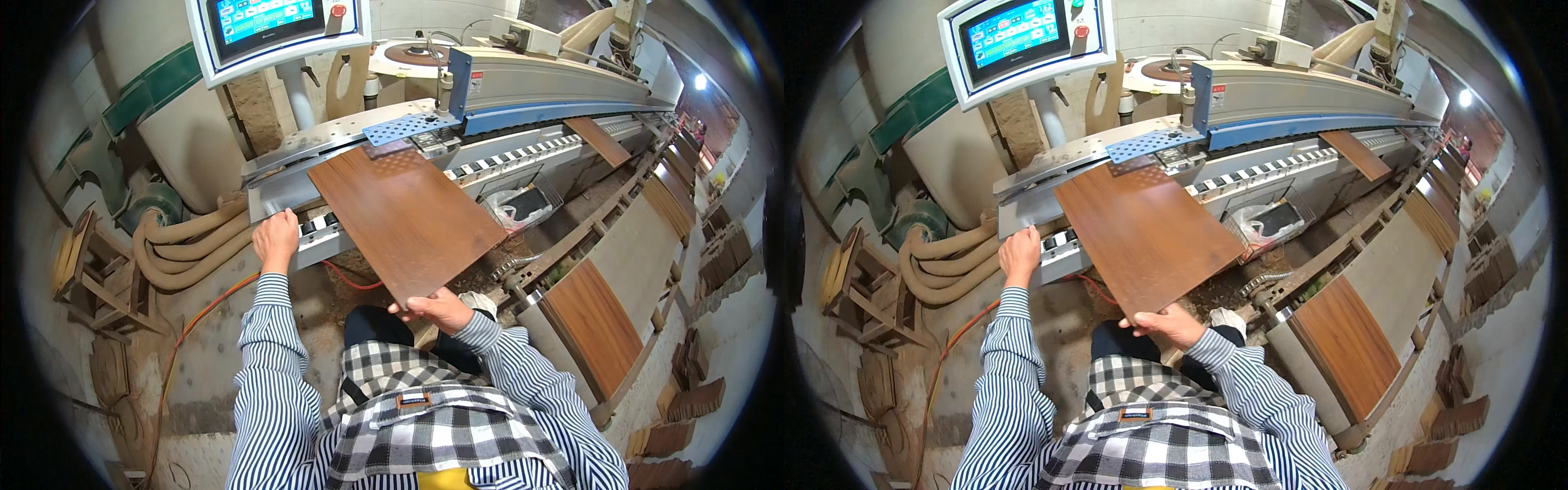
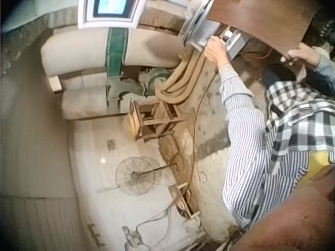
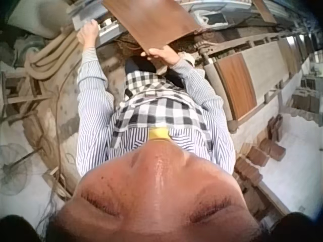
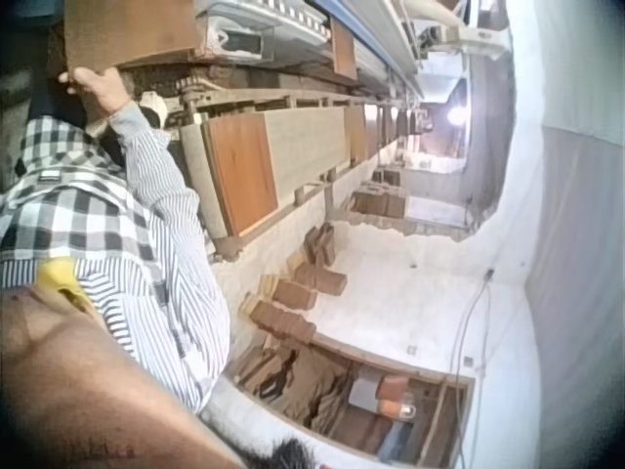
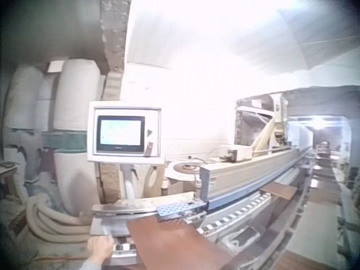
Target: The person sits on the floor and operates a woodworking machine, feeding rectangular wooden panels into the conveyor system one by one. The person retrieves panels from a stack, places them onto the machine's intake, and then collects the processed panels as they exit.
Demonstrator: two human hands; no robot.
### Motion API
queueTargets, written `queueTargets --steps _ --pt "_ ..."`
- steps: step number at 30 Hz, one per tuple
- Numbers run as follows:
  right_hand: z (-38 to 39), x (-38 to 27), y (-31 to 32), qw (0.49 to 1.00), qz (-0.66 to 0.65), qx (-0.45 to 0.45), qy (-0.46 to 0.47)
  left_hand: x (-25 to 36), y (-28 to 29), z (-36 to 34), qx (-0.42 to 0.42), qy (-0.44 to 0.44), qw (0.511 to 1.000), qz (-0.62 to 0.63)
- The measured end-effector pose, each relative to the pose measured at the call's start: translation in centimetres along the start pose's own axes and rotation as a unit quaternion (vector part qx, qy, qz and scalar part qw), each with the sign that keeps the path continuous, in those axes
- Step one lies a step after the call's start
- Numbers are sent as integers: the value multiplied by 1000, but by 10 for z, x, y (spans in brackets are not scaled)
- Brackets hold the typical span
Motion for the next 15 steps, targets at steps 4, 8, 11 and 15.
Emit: queueTargets --steps 4,8,11,15 --pt "-27 8 -27 998 -5 -63 -14 1 0 -1 -3 1 1000 -6" --pt "-44 16 -29 998 -3 -54 -21 2 2 0 -1 -2 1000 -10" --pt "-49 17 -30 999 -7 -50 -6 3 2 0 3 -3 1000 -10" --pt "-49 20 -25 999 7 -29 17 3 1 0 -3 -4 1000 -11"
Point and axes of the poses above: each hand's wrist, its own z-axis away from the middle knuckle, its own y-axis out of the back of the hand, x = y × z, the point moved 10 cm from there along -z, towards the middle knuckle, and after that the axes turned 7 degrees about -z, right-handed, at the moved point
